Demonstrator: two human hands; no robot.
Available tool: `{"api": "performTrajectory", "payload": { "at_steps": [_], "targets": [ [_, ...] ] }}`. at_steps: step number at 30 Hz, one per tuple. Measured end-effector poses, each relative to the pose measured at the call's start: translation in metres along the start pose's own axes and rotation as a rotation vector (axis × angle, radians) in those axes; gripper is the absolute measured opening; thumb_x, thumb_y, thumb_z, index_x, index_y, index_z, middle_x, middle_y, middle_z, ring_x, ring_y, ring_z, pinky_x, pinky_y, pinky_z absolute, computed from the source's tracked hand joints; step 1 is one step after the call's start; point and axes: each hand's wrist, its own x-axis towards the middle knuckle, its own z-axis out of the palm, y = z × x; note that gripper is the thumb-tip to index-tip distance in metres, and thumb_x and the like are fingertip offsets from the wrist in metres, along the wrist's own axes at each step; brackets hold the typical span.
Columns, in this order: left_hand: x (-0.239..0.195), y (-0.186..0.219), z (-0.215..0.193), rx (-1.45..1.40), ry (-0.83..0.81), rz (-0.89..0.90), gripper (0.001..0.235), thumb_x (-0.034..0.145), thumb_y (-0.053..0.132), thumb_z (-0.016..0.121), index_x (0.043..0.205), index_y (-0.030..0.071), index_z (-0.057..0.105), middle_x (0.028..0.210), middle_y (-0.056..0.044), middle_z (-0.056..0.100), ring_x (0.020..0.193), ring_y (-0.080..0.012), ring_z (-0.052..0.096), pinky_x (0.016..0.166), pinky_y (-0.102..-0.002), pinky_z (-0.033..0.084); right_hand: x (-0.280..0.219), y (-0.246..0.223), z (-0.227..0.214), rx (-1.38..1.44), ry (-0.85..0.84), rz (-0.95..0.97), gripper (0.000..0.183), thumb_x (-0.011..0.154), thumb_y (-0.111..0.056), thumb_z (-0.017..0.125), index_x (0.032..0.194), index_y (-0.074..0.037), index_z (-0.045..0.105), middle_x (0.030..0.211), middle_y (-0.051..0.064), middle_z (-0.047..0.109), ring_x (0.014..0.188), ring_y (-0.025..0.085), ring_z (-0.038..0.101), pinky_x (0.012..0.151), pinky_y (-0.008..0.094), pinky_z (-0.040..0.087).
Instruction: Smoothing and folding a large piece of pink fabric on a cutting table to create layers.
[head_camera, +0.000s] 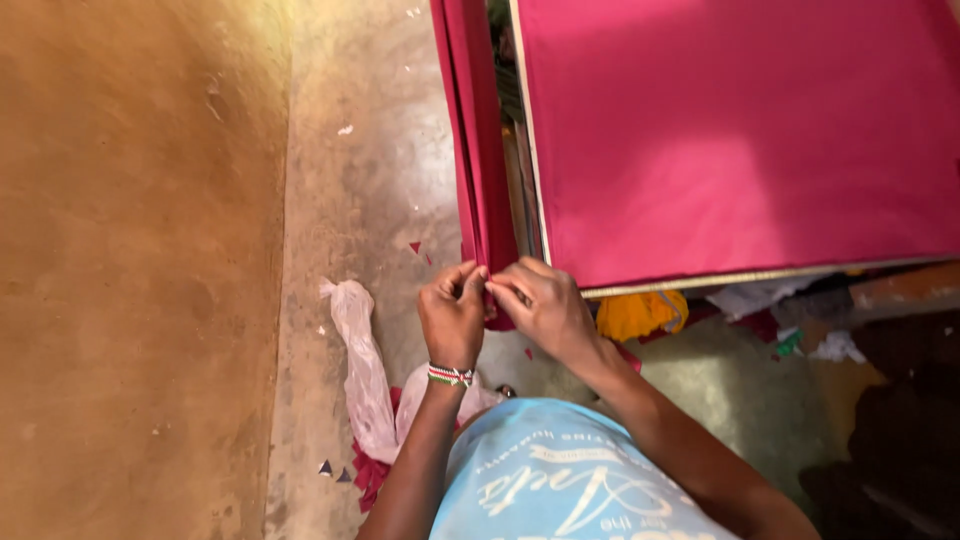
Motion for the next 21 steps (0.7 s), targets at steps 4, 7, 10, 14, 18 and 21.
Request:
{"api": "performTrajectory", "payload": {
  "at_steps": [4,7,10,14,18,21],
  "targets": [
    [0.001,-0.021,0.007,0.056,-0.03,0.078,0.01,0.09,0.005,0.077,0.099,0.002,0.081,0.085,-0.019,0.076,0.086,-0.0367,0.075,0.078,-0.043,0.058,-0.009,-0.003,-0.003,-0.033,-0.004,0.001,0.004,0.095,-0.016,0.074,0.097,-0.013,0.075,0.077,0.01,0.064,0.07,0.034,0.07,0.06,0.041,0.056],
    [0.017,-0.025,0.006,0.057,-0.057,0.113,0.011,0.092,0.004,0.074,0.101,0.002,0.081,0.089,-0.017,0.077,0.088,-0.0362,0.075,0.081,-0.042,0.058,0.005,-0.008,-0.001,-0.04,-0.007,-0.031,0.005,0.096,-0.014,0.072,0.098,-0.012,0.076,0.077,0.01,0.064,0.07,0.037,0.07,0.059,0.041,0.056],
    [0.001,-0.019,0.007,0.04,-0.102,0.0,0.011,0.093,0.006,0.072,0.099,0.005,0.081,0.077,-0.013,0.075,0.079,-0.0247,0.073,0.076,-0.037,0.057,-0.009,0.002,0.0,-0.029,-0.019,0.002,0.004,0.095,-0.012,0.073,0.097,-0.012,0.076,0.077,0.01,0.064,0.071,0.035,0.07,0.06,0.039,0.056],
    [0.001,-0.016,0.0,0.01,-0.111,0.003,0.013,0.093,0.004,0.07,0.096,0.005,0.082,0.079,-0.017,0.077,0.085,-0.0304,0.077,0.074,-0.038,0.057,-0.013,0.001,0.007,-0.046,-0.005,-0.006,0.003,0.093,-0.012,0.075,0.097,-0.013,0.075,0.078,0.008,0.062,0.072,0.034,0.07,0.062,0.039,0.057],
    [0.002,-0.018,-0.007,0.01,-0.158,0.042,0.015,0.094,0.002,0.067,0.097,0.005,0.081,0.081,-0.016,0.077,0.087,-0.0314,0.077,0.076,-0.039,0.057,-0.014,-0.01,0.008,-0.044,-0.016,0.001,0.005,0.094,-0.012,0.073,0.098,-0.014,0.076,0.079,0.008,0.062,0.074,0.034,0.07,0.063,0.04,0.057],
    [-0.008,-0.023,-0.012,0.021,-0.155,0.094,0.016,0.096,0.001,0.064,0.098,0.004,0.079,0.083,-0.018,0.076,0.089,-0.0364,0.075,0.078,-0.042,0.057,-0.02,-0.013,0.01,-0.046,-0.042,-0.052,0.004,0.094,-0.009,0.072,0.092,-0.013,0.072,0.077,0.009,0.058,0.069,0.036,0.066,0.06,0.042,0.055]
  ]
}}
